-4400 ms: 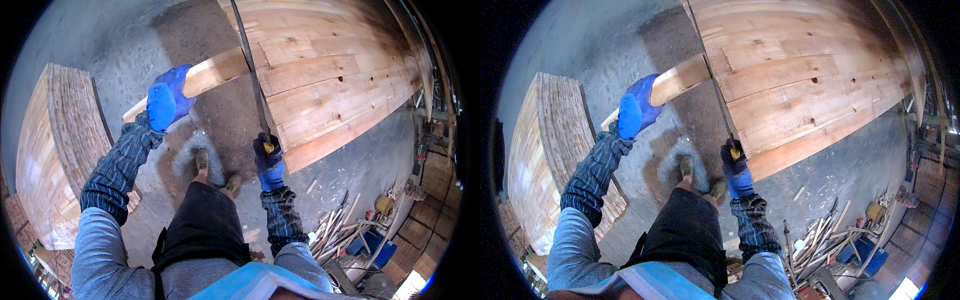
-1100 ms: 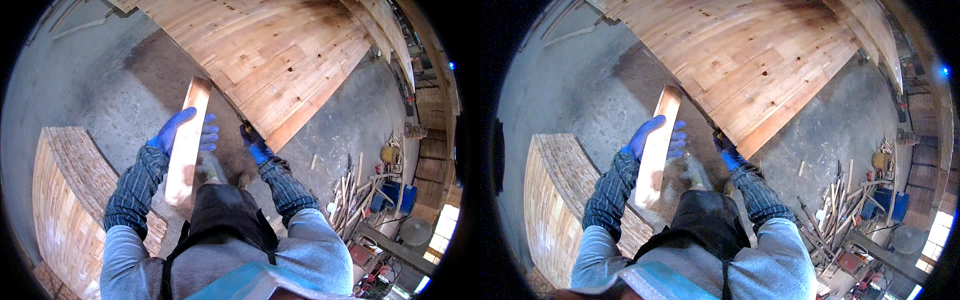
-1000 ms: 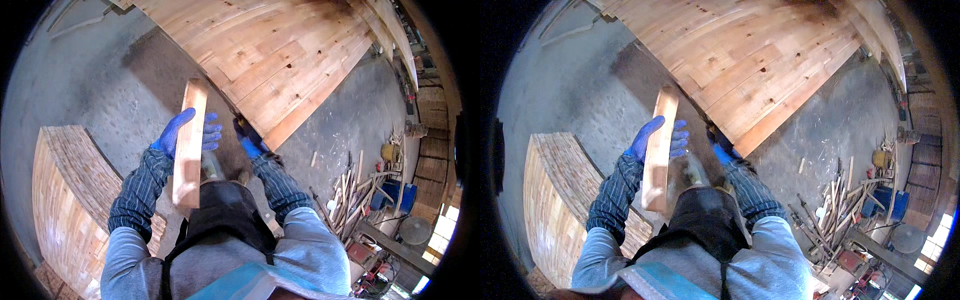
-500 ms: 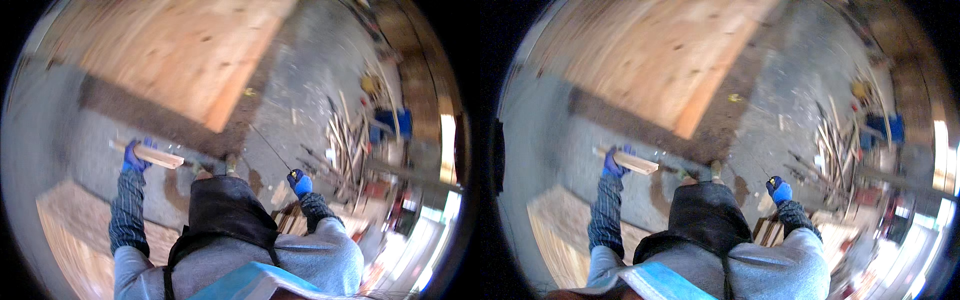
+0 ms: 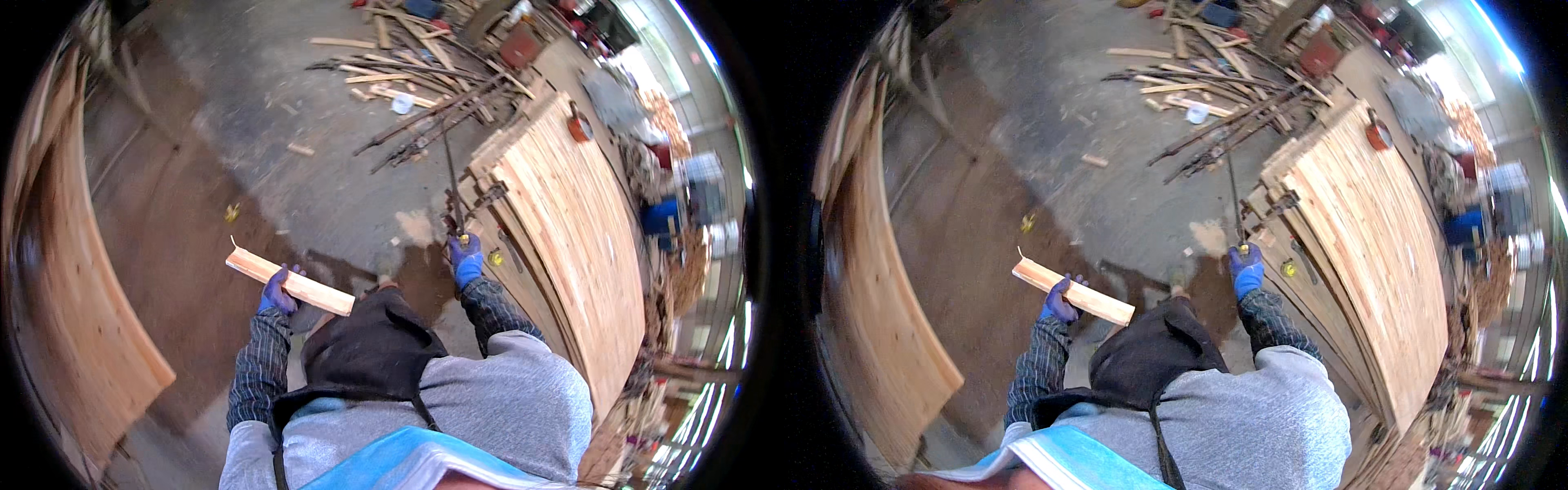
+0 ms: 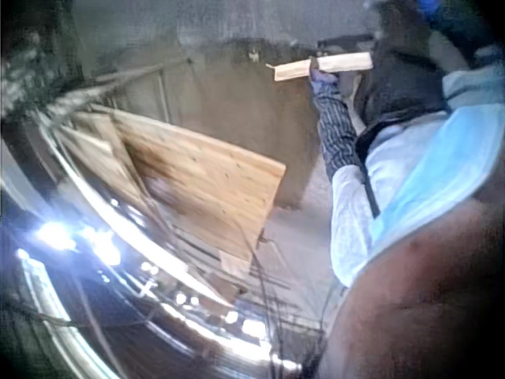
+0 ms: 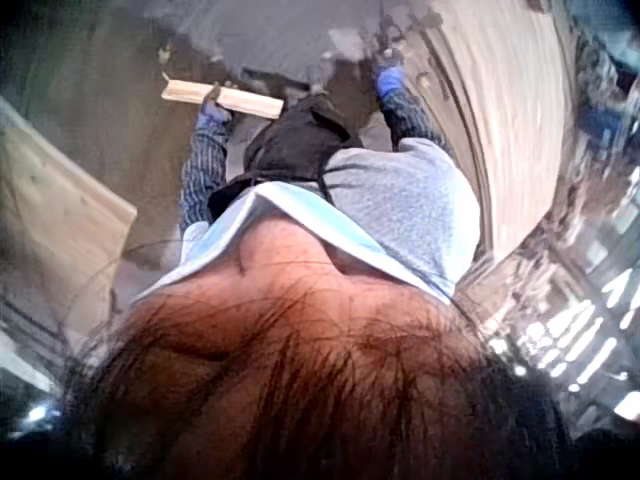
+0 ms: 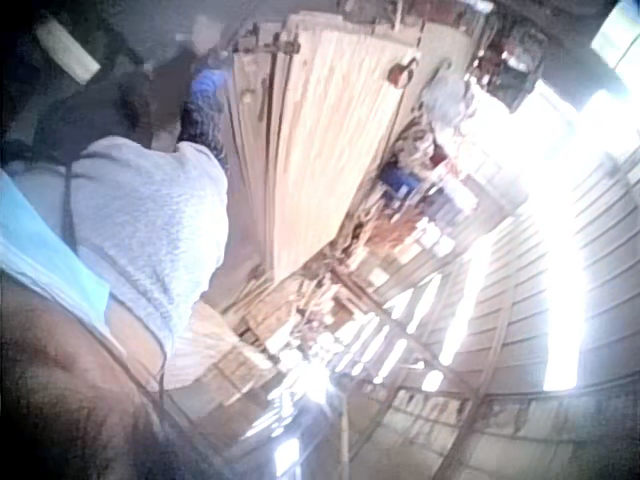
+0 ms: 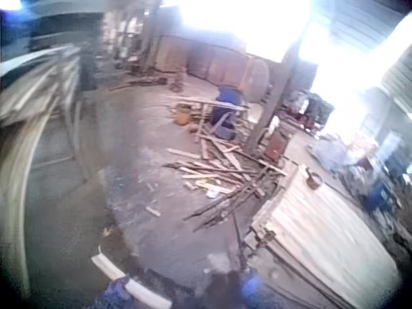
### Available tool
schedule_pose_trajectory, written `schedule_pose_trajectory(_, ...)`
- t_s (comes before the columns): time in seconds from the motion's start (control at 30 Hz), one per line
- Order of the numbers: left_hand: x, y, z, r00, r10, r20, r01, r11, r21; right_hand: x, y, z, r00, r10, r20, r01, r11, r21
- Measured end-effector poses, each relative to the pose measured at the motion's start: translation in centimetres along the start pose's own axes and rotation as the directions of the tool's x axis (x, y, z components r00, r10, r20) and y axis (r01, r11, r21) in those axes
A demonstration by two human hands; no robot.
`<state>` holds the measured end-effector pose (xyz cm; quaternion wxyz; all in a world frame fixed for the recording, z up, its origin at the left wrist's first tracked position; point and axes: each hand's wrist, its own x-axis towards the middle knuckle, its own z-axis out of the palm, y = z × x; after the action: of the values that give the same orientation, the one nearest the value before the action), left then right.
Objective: The person handles large wooden planks in a workshop, lifting and moving them between stacks. They also use a hand saw to cut a small piece of wood on the floor. The person wears blue gloves and a face mask throughout the task.
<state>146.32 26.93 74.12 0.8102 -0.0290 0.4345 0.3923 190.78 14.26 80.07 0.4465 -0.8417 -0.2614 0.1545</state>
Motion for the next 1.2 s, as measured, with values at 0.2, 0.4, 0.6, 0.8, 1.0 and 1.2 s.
schedule_pose_trajectory(0.2, 9.1, -9.9, 12.2, 0.967, -0.248, -0.051, 0.253, 0.957, 0.140, 17.3, 13.3, -13.3, 0.957, 0.005, -0.291, -0.066, 0.978, -0.197)
schedule_pose_trajectory(0.4, 15.7, -18.3, 21.3, 0.936, -0.336, -0.100, 0.351, 0.889, 0.296, 30.6, 10.0, -20.2, 0.924, -0.200, -0.327, 0.005, 0.859, -0.512)
schedule_pose_trajectory(0.6, 15.7, -20.6, 33.8, 0.931, -0.354, 0.085, 0.275, 0.837, 0.473, 23.1, -4.2, -10.3, 0.586, 0.398, 0.705, -0.646, 0.755, 0.111)
schedule_pose_trajectory(0.8, 17.4, -18.7, 33.4, 0.955, -0.062, 0.289, -0.135, 0.778, 0.614, 15.3, -2.7, 0.7, 0.228, 0.187, 0.955, -0.888, 0.442, 0.125)
schedule_pose_trajectory(1.0, 16.6, -12.2, 21.7, 0.967, 0.214, -0.141, -0.083, 0.783, 0.617, 29.0, 1.1, 16.6, 0.372, 0.251, 0.893, -0.825, 0.532, 0.194)
schedule_pose_trajectory(1.2, 4.4, -14.3, -3.9, 0.816, 0.341, -0.467, -0.299, 0.940, 0.164, 31.9, -8.6, 25.1, 0.188, 0.112, 0.976, -0.901, 0.415, 0.126)
